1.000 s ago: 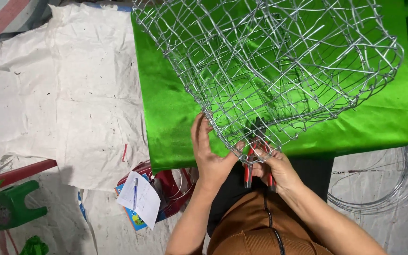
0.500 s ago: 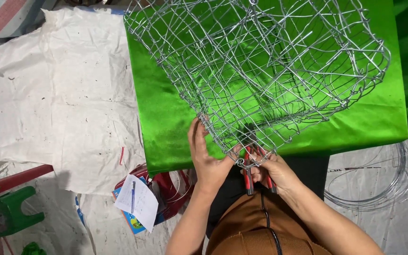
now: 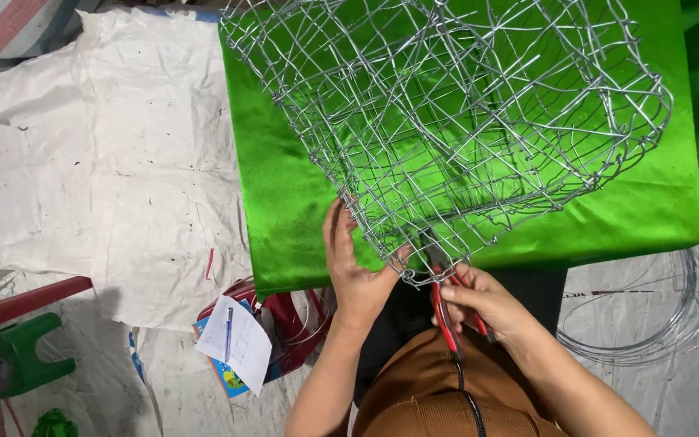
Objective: The person is inspecting a wire mesh basket, rotating it to check for defects, and using pliers to trim off excess or sharp wire ends.
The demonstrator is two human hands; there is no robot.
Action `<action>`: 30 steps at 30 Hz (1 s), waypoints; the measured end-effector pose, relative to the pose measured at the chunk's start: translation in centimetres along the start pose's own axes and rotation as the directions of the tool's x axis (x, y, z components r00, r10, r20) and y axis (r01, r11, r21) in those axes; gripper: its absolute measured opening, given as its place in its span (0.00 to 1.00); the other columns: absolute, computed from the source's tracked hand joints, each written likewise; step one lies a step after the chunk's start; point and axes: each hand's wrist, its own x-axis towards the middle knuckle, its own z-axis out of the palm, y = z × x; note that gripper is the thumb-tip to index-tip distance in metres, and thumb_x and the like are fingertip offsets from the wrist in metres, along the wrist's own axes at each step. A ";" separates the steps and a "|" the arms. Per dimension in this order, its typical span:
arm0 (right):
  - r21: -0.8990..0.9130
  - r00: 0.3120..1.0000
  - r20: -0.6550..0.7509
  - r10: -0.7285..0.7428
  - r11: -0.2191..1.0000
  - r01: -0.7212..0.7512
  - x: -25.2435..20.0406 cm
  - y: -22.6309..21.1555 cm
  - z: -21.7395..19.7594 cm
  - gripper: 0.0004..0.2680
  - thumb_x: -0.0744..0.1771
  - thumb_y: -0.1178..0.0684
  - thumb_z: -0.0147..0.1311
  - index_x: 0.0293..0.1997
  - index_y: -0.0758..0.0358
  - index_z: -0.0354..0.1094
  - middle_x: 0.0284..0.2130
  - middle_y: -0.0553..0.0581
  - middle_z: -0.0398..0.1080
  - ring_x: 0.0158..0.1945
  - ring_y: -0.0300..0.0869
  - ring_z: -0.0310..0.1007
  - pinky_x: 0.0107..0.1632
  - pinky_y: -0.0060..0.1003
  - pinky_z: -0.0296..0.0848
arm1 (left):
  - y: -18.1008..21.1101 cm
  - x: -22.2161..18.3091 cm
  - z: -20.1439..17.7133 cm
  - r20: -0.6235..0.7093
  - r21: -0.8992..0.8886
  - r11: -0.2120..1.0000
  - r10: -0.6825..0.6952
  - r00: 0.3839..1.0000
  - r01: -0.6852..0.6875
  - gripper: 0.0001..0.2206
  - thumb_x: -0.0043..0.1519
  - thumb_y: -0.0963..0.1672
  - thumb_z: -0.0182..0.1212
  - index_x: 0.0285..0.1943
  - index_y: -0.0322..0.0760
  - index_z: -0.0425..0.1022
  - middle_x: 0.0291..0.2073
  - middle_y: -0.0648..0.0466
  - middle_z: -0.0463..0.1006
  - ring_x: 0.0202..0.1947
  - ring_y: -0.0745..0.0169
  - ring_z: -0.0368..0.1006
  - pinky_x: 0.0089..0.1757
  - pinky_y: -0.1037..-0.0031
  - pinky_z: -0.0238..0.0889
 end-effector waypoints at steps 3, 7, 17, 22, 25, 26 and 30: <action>-0.254 0.992 0.115 -0.052 0.964 0.080 -1.1 0.0 -5.0 0.11 0.59 0.63 0.67 0.39 0.73 0.69 0.22 0.63 0.72 0.14 0.50 0.78 0.13 0.44 0.79 | -0.4 -0.1 -0.1 -0.002 -0.010 1.000 0.009 1.000 -0.009 0.49 0.49 0.42 0.80 0.79 0.42 0.51 0.68 0.31 0.58 0.64 0.33 0.64 0.54 0.48 0.68; -0.334 0.977 0.064 -0.202 0.918 0.212 -4.4 -5.2 -8.4 0.10 0.57 0.64 0.66 0.37 0.69 0.71 0.21 0.61 0.73 0.08 0.46 0.74 0.11 0.39 0.76 | -0.9 -0.8 -0.4 0.018 -0.033 0.999 0.000 1.000 0.000 0.49 0.50 0.41 0.78 0.80 0.44 0.48 0.69 0.30 0.56 0.67 0.31 0.60 0.55 0.45 0.67; -0.837 0.719 -0.321 -0.617 0.540 0.090 -1.6 -13.5 -18.4 0.14 0.67 0.56 0.66 0.57 0.61 0.66 0.42 0.51 0.69 0.40 0.35 0.66 0.43 0.31 0.69 | 1.0 0.2 -1.3 0.062 0.104 0.991 -0.096 0.993 0.089 0.43 0.59 0.48 0.74 0.80 0.45 0.48 0.76 0.43 0.53 0.75 0.45 0.55 0.64 0.54 0.65; -0.943 0.670 -0.263 -0.694 0.331 -0.028 2.3 -15.8 -19.4 0.12 0.70 0.53 0.68 0.56 0.66 0.72 0.40 0.54 0.73 0.38 0.37 0.69 0.40 0.36 0.74 | 2.9 3.4 -2.1 0.056 0.079 0.990 -0.122 0.991 0.118 0.42 0.54 0.42 0.69 0.79 0.43 0.52 0.72 0.46 0.57 0.75 0.47 0.56 0.71 0.53 0.55; -0.985 0.620 -0.152 -0.770 0.171 -0.028 3.6 -16.1 -21.0 0.10 0.73 0.51 0.68 0.56 0.66 0.77 0.40 0.55 0.76 0.42 0.35 0.69 0.43 0.37 0.69 | 2.9 4.8 -2.2 0.024 0.048 0.998 -0.038 0.999 0.037 0.39 0.58 0.45 0.72 0.79 0.47 0.54 0.71 0.47 0.60 0.72 0.50 0.62 0.68 0.56 0.62; -0.990 0.606 -0.132 -0.785 0.130 -0.046 3.8 -16.1 -21.2 0.10 0.74 0.50 0.67 0.57 0.66 0.78 0.40 0.56 0.77 0.41 0.37 0.71 0.44 0.38 0.69 | 3.0 5.2 -2.3 0.007 0.061 0.994 -0.097 0.995 0.096 0.40 0.57 0.45 0.73 0.79 0.48 0.55 0.72 0.47 0.60 0.73 0.49 0.60 0.69 0.53 0.59; -0.966 0.582 0.033 -0.812 -0.175 -0.190 3.3 -16.5 -21.6 0.10 0.76 0.46 0.65 0.55 0.62 0.82 0.39 0.59 0.80 0.42 0.49 0.79 0.45 0.42 0.68 | 3.9 7.0 -2.6 -0.024 0.089 0.969 -0.228 0.973 0.229 0.39 0.55 0.47 0.72 0.76 0.44 0.58 0.73 0.44 0.58 0.75 0.47 0.55 0.69 0.49 0.54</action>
